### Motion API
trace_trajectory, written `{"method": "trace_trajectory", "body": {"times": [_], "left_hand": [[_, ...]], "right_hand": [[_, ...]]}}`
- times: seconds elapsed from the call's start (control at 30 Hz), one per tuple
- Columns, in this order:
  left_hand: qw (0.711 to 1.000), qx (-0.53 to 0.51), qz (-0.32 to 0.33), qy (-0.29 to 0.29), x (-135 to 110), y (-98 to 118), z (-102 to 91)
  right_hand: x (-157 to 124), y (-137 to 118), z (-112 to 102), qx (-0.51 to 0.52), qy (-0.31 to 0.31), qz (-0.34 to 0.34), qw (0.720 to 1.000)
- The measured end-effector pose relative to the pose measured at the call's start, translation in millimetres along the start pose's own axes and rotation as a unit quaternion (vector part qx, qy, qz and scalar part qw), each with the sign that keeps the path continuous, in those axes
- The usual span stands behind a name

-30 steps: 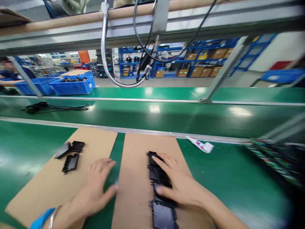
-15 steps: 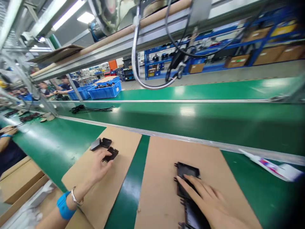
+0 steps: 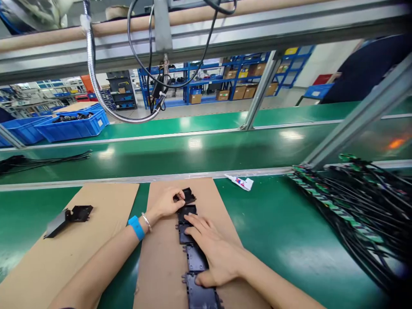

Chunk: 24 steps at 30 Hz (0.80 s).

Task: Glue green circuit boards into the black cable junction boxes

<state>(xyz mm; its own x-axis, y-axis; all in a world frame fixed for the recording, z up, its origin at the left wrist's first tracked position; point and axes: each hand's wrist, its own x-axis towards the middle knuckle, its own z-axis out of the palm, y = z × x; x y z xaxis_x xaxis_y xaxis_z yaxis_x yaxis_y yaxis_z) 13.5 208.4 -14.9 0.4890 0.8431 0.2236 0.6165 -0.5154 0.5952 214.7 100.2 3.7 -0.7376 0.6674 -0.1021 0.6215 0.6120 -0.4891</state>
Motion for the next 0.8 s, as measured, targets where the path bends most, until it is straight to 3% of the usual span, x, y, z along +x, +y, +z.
{"method": "trace_trajectory", "body": {"times": [0.2,0.33,0.43,0.53,0.57,0.7,0.8], "left_hand": [[0.999,0.005,0.04,0.011,-9.2,6.1,-3.9],[0.996,-0.004,0.086,0.018,-2.4,-13.0,6.5],[0.997,0.014,0.064,0.035,0.9,-31.9,14.6],[0.998,-0.005,0.037,0.041,-1.4,-41.1,16.6],[0.999,-0.013,0.023,0.04,-2.4,-41.7,16.1],[0.999,-0.038,-0.023,0.023,-3.5,-39.2,12.7],[0.997,-0.059,-0.022,0.045,-1.1,-36.5,15.2]], "right_hand": [[0.5,-2.8,8.0,-0.077,0.085,-0.063,0.991],[5.8,-3.7,14.0,-0.185,0.091,-0.09,0.974],[-1.6,4.5,1.4,-0.2,0.118,-0.096,0.968],[-36.1,28.2,-44.5,-0.149,0.156,0.026,0.976],[-53.8,41.3,-66.5,-0.123,0.172,0.138,0.968],[-138.1,104.3,-156.2,-0.142,0.271,0.366,0.879],[-194.3,137.6,-196.5,-0.142,0.319,0.463,0.815]]}}
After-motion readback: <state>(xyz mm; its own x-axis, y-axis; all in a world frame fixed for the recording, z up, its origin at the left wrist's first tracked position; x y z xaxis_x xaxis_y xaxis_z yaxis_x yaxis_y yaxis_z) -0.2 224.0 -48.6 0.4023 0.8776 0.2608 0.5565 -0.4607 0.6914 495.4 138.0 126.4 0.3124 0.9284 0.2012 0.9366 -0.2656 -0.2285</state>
